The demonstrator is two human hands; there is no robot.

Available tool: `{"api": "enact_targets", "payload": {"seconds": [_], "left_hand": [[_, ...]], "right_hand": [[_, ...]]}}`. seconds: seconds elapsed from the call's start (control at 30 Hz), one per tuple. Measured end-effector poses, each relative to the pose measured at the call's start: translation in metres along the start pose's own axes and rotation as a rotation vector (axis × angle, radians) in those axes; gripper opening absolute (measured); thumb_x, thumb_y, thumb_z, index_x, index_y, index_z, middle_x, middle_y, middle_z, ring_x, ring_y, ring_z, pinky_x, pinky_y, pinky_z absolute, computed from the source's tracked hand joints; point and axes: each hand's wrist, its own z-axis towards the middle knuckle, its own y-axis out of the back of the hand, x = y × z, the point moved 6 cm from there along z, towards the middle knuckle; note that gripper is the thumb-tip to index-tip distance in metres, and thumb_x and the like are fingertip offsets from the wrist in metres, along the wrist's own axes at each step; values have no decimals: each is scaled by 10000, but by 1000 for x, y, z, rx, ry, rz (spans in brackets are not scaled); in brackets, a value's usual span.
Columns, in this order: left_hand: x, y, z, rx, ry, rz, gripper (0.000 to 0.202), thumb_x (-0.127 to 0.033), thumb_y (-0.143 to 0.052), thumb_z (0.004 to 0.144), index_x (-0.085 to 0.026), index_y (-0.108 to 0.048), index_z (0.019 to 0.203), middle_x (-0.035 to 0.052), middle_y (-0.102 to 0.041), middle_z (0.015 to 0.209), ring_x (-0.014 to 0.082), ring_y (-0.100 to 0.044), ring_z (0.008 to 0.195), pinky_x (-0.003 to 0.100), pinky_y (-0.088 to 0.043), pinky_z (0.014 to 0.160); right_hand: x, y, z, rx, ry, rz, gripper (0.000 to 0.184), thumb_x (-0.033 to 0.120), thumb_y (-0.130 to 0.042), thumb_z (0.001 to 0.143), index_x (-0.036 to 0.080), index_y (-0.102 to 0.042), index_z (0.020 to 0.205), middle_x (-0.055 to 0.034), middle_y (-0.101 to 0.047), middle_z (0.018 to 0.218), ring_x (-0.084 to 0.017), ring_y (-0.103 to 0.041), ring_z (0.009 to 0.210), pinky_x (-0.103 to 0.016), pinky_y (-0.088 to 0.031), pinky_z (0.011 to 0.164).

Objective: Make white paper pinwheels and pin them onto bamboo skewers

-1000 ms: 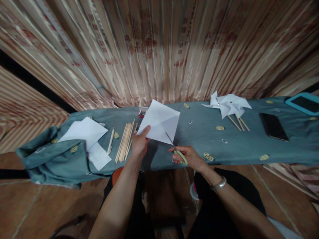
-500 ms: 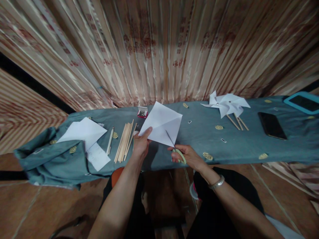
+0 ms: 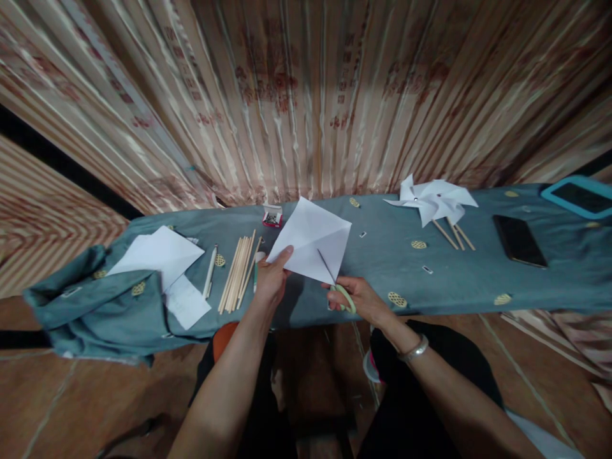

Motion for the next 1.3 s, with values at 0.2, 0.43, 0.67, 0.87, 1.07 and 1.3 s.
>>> {"api": "enact_targets", "payload": {"seconds": [0.2,0.43,0.67,0.87,1.07,1.3], "left_hand": [[-1,0,-1,-9,1,-4,413,-233,-896,505,-100,-727,858,105,-774,885,256,-736,877,361,-576,842],[1,0,-2,-29,18,2,355,-214,-891,520,-100,-725,812,106,-774,855,256,-736,878,363,-575,842],[1,-2,-3,-11,14,11,422,-244,-908,490,-100,-727,843,103,-775,859,260,-738,863,354,-581,816],[0,-2,-4,-15,18,5,412,-240,-912,486,-98,-727,827,104,-774,848,258,-738,855,350,-583,804],[1,-1,-2,-16,17,2,382,-230,-899,510,-105,-727,828,95,-774,841,256,-739,865,347,-581,820],[-13,6,5,-60,-49,-41,284,-145,-838,602,-123,-713,856,96,-776,897,251,-730,942,354,-574,875]], "right_hand": [[0,1,-1,-16,3,1,545,557,-856,532,150,-697,857,34,-637,540,-82,-531,478,-229,-415,504],[2,-2,0,-29,11,13,564,593,-848,508,152,-695,825,33,-636,537,-79,-524,469,-226,-408,494],[4,-1,-1,-36,8,0,525,564,-858,509,158,-687,795,39,-623,524,-82,-523,467,-227,-404,486],[4,-1,0,-49,25,-8,523,575,-859,493,160,-685,761,40,-605,510,-86,-511,460,-238,-409,488],[6,-4,-1,-29,26,-32,545,626,-834,503,167,-666,744,41,-590,509,-86,-504,463,-232,-402,483],[17,-1,-13,149,-20,-128,545,651,-780,602,162,-667,813,7,-641,632,-95,-541,553,-219,-401,519]]}}
